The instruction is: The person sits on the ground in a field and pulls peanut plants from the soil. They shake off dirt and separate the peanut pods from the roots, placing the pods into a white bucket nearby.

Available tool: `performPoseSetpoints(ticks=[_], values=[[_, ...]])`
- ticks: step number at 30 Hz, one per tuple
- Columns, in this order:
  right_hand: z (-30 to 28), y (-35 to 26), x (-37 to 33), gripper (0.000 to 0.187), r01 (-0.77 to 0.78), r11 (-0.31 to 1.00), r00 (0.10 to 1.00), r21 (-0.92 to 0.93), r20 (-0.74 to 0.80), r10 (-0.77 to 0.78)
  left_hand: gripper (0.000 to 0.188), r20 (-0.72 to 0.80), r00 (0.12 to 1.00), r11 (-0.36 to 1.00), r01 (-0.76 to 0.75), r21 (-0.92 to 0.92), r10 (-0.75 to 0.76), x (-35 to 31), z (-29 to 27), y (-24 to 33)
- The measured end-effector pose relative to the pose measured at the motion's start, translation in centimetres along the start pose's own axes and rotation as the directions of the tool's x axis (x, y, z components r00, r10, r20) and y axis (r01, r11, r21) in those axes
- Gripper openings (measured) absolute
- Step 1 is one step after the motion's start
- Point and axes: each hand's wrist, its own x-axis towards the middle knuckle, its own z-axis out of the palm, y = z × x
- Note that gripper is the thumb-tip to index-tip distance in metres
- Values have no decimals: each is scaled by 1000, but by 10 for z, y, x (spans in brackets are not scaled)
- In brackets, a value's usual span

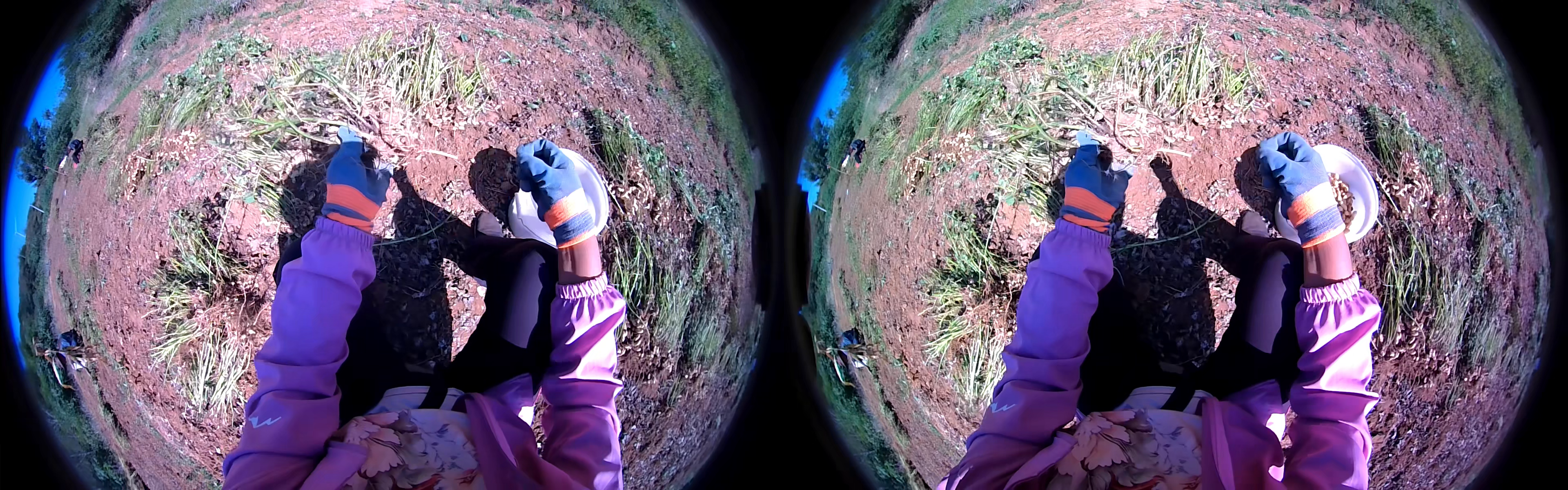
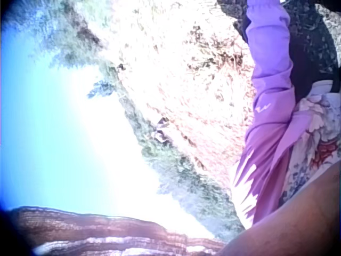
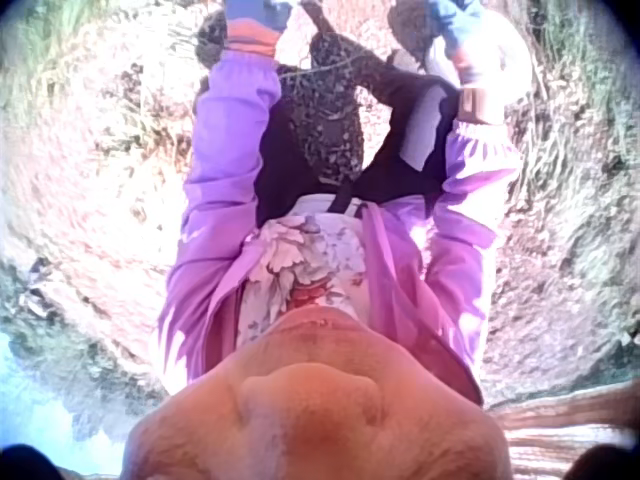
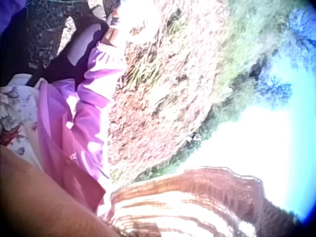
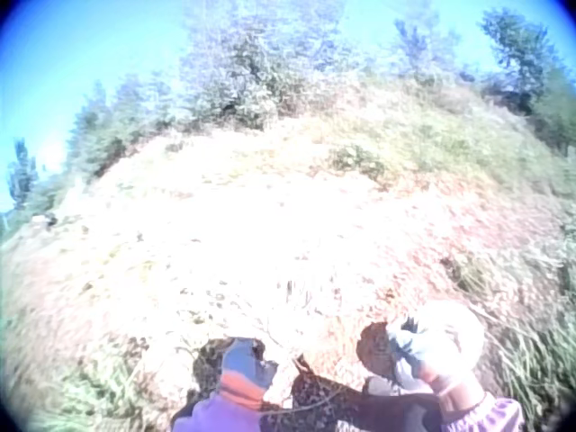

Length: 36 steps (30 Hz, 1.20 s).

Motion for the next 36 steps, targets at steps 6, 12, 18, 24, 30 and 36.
performPoseSetpoints(ticks=[6,12,18,24,30,36], values=[[-167,34,25,52,-182,306,871,-934,-298,-390,16,89,996,840,68,-539,-24,-5,-21,32],[-178,39,18,43,-99,319,869,-942,-238,-433,24,154,917,907,-390,160,367,-3,-57,42],[-77,15,9,36,6,755,997,-656,62,46,20,53,890,718,-400,569,453,1,-113,71],[-23,16,-12,32,113,555,881,-824,342,328,58,-161,779,401,-124,907,606,-17,-219,72],[-13,23,-15,31,141,525,837,-839,384,390,41,-819,501,949,-274,155,279,-40,-346,82],[-10,20,-16,24,163,499,836,-851,388,388,70,-990,86,964,232,133,116,-85,-478,51]])
